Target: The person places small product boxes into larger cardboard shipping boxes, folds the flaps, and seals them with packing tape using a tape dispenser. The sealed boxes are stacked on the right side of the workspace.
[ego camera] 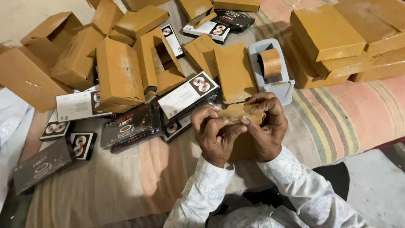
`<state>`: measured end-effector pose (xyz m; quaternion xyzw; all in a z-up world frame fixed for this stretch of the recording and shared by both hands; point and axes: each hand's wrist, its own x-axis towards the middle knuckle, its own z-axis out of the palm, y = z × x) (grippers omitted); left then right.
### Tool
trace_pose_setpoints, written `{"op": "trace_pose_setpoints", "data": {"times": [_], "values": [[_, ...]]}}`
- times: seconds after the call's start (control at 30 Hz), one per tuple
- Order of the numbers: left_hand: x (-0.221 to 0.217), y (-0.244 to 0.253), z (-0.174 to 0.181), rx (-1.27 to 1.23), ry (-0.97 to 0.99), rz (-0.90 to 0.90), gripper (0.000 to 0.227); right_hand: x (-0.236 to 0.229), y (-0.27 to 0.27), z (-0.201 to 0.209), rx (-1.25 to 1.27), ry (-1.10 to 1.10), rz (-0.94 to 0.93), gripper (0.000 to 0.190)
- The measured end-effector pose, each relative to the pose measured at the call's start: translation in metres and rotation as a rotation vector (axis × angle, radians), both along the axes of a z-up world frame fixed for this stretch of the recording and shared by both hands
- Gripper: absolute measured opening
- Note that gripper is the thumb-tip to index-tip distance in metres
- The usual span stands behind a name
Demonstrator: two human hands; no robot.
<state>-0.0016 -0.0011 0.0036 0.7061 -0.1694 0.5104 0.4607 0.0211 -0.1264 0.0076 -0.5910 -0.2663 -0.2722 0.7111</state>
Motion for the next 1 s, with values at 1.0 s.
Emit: {"op": "trace_pose_setpoints", "data": {"times": [1.0], "values": [[-0.021,0.006,0.077,0.62,0.141,0.128,0.041,-0.009,0.017,0.016,0.067,0.143,-0.281,0.029]]}}
